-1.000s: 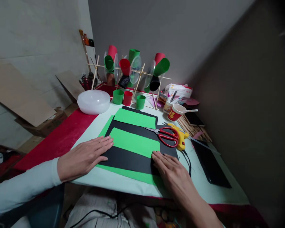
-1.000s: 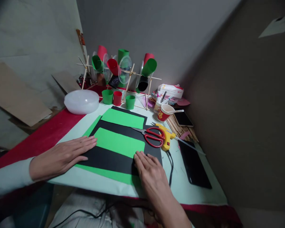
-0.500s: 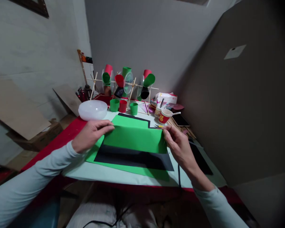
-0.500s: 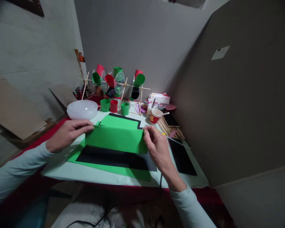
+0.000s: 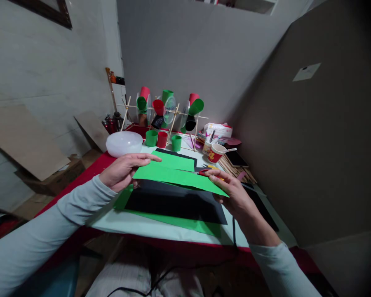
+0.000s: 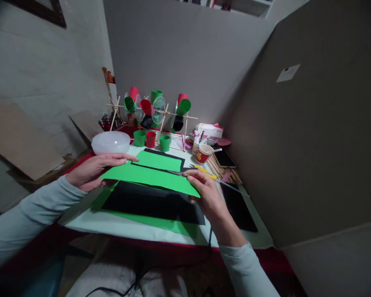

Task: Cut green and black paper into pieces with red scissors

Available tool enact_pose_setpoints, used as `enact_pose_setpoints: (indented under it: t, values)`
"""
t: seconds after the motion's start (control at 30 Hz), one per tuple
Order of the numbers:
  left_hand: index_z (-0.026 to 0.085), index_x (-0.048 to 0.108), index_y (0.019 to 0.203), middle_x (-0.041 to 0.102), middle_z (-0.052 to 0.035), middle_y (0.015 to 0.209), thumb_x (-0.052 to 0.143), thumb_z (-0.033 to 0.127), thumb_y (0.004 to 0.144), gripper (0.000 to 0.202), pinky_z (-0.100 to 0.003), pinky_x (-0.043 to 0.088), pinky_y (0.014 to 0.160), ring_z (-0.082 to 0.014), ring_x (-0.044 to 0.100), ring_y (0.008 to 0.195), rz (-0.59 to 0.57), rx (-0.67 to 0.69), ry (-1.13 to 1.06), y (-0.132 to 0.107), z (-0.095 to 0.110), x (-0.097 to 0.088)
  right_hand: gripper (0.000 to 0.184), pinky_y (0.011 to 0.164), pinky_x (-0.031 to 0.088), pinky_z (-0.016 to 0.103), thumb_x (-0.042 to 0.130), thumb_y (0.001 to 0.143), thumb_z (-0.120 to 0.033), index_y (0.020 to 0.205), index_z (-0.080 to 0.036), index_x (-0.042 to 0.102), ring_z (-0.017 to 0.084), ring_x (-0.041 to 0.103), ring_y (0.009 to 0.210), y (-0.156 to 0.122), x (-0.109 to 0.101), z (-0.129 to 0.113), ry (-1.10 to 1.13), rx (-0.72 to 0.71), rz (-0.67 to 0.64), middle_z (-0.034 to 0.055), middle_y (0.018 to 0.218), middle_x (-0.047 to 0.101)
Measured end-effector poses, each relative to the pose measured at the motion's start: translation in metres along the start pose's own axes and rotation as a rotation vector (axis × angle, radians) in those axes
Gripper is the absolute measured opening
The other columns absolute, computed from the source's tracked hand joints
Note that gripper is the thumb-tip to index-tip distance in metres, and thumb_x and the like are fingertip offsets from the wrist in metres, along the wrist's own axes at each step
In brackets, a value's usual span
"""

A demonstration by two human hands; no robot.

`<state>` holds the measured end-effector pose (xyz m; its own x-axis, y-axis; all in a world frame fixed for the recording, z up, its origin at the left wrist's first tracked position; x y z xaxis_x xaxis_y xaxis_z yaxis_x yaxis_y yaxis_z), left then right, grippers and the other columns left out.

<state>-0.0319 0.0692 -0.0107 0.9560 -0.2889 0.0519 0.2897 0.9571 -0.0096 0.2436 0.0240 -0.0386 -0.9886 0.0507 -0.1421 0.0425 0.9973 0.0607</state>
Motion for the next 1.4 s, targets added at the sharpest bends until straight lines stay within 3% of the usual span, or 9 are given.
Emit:
enact_pose_setpoints:
  t: [0.13,0.2,0.37,0.53,0.77,0.97,1.17,1.27,1.4]
  values:
    - [0.014,0.079,0.094,0.059,0.0022,0.061,0.060,0.011,0.089,0.020,-0.013,0.046,0.035,-0.0040,0.049,0.035,0.050,-0.208,-0.246,-0.005,-0.017,0.001,0.031,0.045,0.049,0.028,0.070,0.078,-0.047,0.088,-0.019,0.072,0.015,0.056,0.053,0.001,0.003,0.012,-0.099,-0.009,-0.044,0.0062,0.080,0.071]
    - [0.012,0.078,0.089,0.065,0.0003,0.063,0.056,0.006,0.091,0.023,-0.014,0.052,0.039,-0.0062,0.058,0.039,0.109,-0.273,-0.376,-0.010,-0.020,0.002,0.031,0.067,0.057,0.037,0.072,0.078,-0.048,0.088,-0.019,0.076,0.023,0.066,0.073,0.001,0.003,0.008,-0.178,-0.060,-0.035,0.0091,0.087,0.075]
    - [0.005,0.077,0.081,0.073,-0.0064,0.061,0.047,-0.002,0.094,0.034,-0.020,0.063,0.051,-0.0136,0.071,0.051,0.225,-0.278,-0.537,-0.021,-0.015,0.005,0.040,0.110,0.039,0.045,0.054,0.094,-0.055,0.107,-0.026,0.077,0.029,0.058,0.126,-0.017,0.004,-0.044,-0.296,-0.241,0.015,0.0064,0.126,0.072]
    - [0.004,0.076,0.076,0.077,-0.0086,0.065,0.043,-0.005,0.094,0.038,-0.022,0.064,0.053,-0.0156,0.073,0.053,0.309,-0.265,-0.630,-0.031,-0.015,0.004,0.051,0.096,0.054,0.038,0.030,0.104,-0.055,0.116,-0.033,0.074,0.025,0.067,0.117,-0.037,0.016,-0.096,-0.491,-0.416,-0.098,0.0015,0.120,0.076]
    - [0.007,0.071,0.067,0.076,-0.0137,0.065,0.030,0.002,0.099,0.051,-0.023,0.064,0.057,-0.0159,0.074,0.057,0.381,-0.240,-0.740,-0.037,-0.023,-0.002,0.038,0.078,0.058,0.039,0.071,0.088,-0.034,0.125,-0.023,0.071,0.029,0.075,0.088,-0.031,0.048,-0.103,-0.852,-0.678,-0.069,0.0089,0.108,0.079]
    - [0.015,0.065,0.070,0.062,-0.0033,0.056,0.054,0.032,0.096,0.032,-0.021,0.046,0.038,-0.0114,0.051,0.042,0.106,-0.182,-0.446,-0.031,-0.032,-0.013,0.039,0.060,0.048,0.028,0.077,0.079,-0.047,0.109,-0.022,0.078,0.022,0.065,0.073,-0.001,0.040,-0.067,-0.579,-0.290,-0.257,0.0050,0.089,0.075]
    - [0.018,0.074,0.082,0.067,-0.0006,0.076,0.081,0.035,0.073,0.020,-0.025,0.052,0.068,-0.0170,0.062,0.074,0.024,0.004,0.065,-0.026,-0.021,-0.020,0.035,0.045,0.028,0.023,0.074,0.080,-0.053,0.077,-0.018,0.077,0.010,0.041,0.052,0.001,0.044,-0.034,-0.473,-0.112,-0.421,-0.0021,0.063,0.055]
    - [0.021,0.075,0.095,0.070,-0.0017,0.088,0.081,0.036,0.072,0.029,-0.029,0.050,0.074,-0.0208,0.063,0.083,-0.035,0.009,0.169,-0.021,-0.020,-0.010,0.038,0.045,0.028,0.023,0.073,0.081,-0.054,0.073,-0.017,0.074,0.010,0.039,0.051,-0.005,0.053,-0.024,-0.453,-0.065,-0.482,-0.0035,0.059,0.052]
    - [0.021,0.076,0.093,0.060,0.0017,0.073,0.079,0.037,0.071,0.028,-0.027,0.040,0.060,-0.0164,0.049,0.066,0.035,0.124,0.407,-0.005,-0.022,-0.014,0.037,0.055,0.042,0.024,0.078,0.077,-0.050,0.094,-0.017,0.076,0.016,0.057,0.065,0.001,0.050,-0.013,-0.476,-0.069,-0.471,0.0015,0.077,0.068]
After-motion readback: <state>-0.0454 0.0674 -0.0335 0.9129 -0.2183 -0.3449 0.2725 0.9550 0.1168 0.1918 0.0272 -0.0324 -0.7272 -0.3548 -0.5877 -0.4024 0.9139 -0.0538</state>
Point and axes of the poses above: each hand's wrist, its own y-axis towards the middle knuckle, its own x-axis out of the palm, z = x × y, the point moved 8 cm from there along y, towards the middle knuckle
